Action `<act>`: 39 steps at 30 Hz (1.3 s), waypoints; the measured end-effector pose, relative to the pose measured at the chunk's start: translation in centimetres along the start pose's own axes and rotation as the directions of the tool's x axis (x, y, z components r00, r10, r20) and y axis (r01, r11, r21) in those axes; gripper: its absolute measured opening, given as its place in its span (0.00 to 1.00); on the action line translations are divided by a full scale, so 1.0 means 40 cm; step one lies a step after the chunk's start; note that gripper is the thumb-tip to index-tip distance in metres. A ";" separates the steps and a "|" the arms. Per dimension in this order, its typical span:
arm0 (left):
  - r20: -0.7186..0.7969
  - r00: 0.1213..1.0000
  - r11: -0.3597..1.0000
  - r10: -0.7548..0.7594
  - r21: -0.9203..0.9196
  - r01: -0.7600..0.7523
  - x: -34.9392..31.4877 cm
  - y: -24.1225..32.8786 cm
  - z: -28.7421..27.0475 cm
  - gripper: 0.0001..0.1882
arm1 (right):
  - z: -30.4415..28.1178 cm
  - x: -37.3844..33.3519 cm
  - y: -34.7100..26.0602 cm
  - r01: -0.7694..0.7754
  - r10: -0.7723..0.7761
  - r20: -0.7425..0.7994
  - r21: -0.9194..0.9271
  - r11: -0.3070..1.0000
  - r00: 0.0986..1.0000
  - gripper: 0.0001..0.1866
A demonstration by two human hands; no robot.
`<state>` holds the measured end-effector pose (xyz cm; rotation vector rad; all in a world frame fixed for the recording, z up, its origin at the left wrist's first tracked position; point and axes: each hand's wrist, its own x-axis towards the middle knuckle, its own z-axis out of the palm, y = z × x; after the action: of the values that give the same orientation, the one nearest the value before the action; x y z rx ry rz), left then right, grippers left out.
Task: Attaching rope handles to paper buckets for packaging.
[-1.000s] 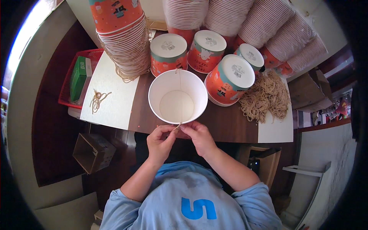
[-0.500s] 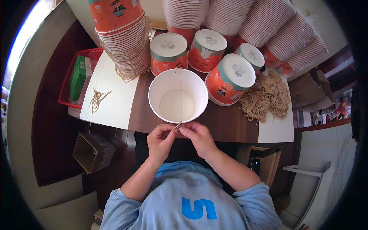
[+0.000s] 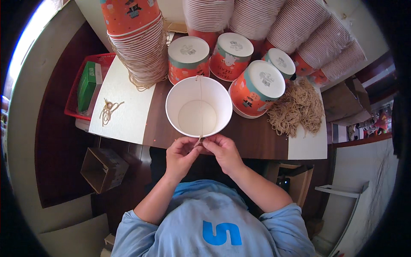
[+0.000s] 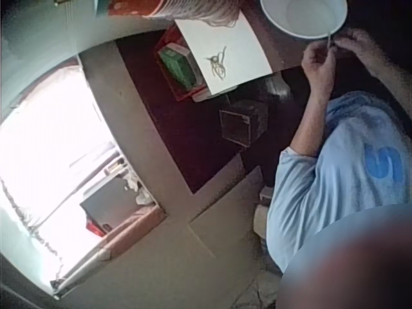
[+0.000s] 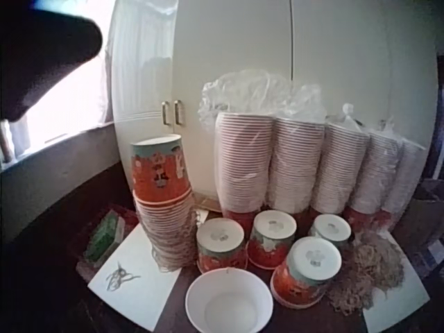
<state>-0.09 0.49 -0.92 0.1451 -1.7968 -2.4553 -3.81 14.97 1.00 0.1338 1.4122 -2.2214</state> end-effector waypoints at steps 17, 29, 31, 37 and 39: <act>-0.016 0.997 0.997 -0.069 -0.023 0.068 -0.001 -0.008 -0.002 0.07 | 0.007 0.004 -0.004 0.092 -0.093 -0.005 -0.125 0.988 0.996 0.07; -0.009 0.991 0.976 -0.136 -0.174 0.132 0.001 -0.020 0.002 0.06 | -0.024 0.011 0.024 0.139 -0.155 -0.028 -0.297 0.945 0.988 0.07; -0.003 0.990 0.970 -0.141 -0.200 0.137 0.003 -0.013 0.008 0.06 | -0.026 0.010 0.023 0.148 -0.173 -0.044 -0.338 0.929 0.984 0.07; 0.019 0.987 0.959 -0.157 -0.237 0.157 0.004 -0.026 0.001 0.06 | -0.018 0.005 -0.001 0.169 -0.196 -0.036 -0.371 0.913 0.980 0.07; 0.012 0.985 0.953 -0.175 -0.250 0.172 0.004 -0.026 0.002 0.06 | -0.015 0.004 -0.002 0.166 -0.191 -0.035 -0.352 0.921 0.981 0.06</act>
<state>-0.29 0.85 -1.88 0.3073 -1.5109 -2.7699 -4.08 15.46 0.75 -0.0437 1.8982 -2.0806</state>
